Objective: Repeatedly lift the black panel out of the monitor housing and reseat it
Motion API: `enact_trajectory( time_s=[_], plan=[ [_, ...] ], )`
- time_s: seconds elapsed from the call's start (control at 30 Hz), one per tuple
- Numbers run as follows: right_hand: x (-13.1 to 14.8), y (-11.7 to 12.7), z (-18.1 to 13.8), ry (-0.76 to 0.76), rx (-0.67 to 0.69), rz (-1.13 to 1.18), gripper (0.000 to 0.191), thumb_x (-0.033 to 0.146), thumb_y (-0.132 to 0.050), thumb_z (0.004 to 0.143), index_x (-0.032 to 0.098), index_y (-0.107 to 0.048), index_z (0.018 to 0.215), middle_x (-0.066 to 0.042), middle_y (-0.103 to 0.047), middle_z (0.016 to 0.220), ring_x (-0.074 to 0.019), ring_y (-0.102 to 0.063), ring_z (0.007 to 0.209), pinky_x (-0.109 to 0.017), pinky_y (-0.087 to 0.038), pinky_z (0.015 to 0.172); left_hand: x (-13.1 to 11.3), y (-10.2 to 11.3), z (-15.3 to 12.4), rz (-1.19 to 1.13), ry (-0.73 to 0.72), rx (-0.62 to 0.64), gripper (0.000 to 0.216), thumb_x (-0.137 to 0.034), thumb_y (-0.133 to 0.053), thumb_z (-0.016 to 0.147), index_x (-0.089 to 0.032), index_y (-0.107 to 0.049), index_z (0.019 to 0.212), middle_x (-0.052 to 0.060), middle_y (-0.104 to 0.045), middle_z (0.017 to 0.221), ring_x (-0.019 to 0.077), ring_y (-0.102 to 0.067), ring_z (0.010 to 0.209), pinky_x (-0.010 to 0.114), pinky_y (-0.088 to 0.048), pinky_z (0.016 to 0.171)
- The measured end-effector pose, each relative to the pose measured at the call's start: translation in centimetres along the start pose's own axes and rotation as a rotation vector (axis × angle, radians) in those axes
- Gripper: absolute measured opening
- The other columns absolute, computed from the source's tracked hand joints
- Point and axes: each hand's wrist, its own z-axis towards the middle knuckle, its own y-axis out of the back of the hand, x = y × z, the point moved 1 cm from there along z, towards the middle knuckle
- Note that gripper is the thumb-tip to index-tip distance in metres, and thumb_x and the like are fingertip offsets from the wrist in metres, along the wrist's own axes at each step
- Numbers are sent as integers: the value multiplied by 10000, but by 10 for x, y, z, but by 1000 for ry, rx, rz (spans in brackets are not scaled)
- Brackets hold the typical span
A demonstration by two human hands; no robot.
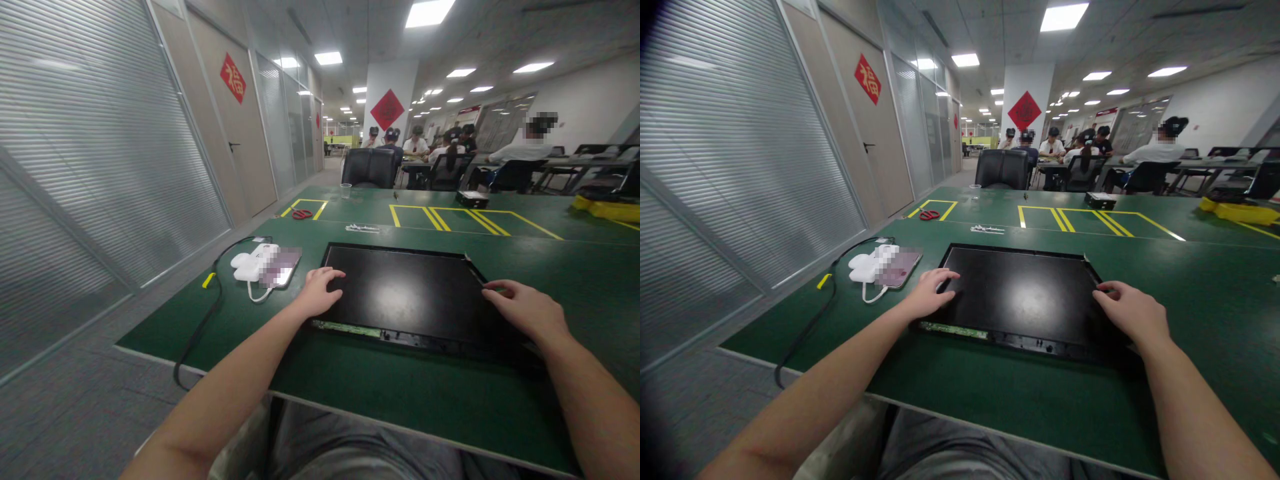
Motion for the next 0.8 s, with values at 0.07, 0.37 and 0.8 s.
enact_trajectory(
  time_s=[0.07, 0.37, 0.8],
  plan=[
    [2, 1, -1, -10, 13, -6, 500, 594, -502, 805, 309, -797, 1091, -67, -790, 1026, -317, -721, 939, -403, -531, 739, -4, 0, -1, 91, -3, 27, 471, -207, -685, 810, -238, -708, 1279, 130, -588, 1448, 336, -424, 1453, 501, -267, 1247],
    [-8, -2, 7, -35, 31, 3, 496, 597, -485, 805, 326, -798, 1078, -58, -784, 1042, -314, -713, 955, -396, -527, 723, 8, 8, 1, 165, 27, -1, 499, -227, -663, 854, -215, -653, 1353, 160, -480, 1536, 329, -462, 1453, 456, -350, 1225],
    [-2, 7, 3, -51, 49, 29, 465, 540, -502, 786, 321, -810, 1057, -62, -790, 1018, -312, -719, 943, -383, -525, 687, 25, 9, 5, 403, -24, 49, 473, -233, -521, 959, -114, -587, 1412, 220, -623, 1408, 359, -550, 1354, 498, -401, 1164]
  ],
)
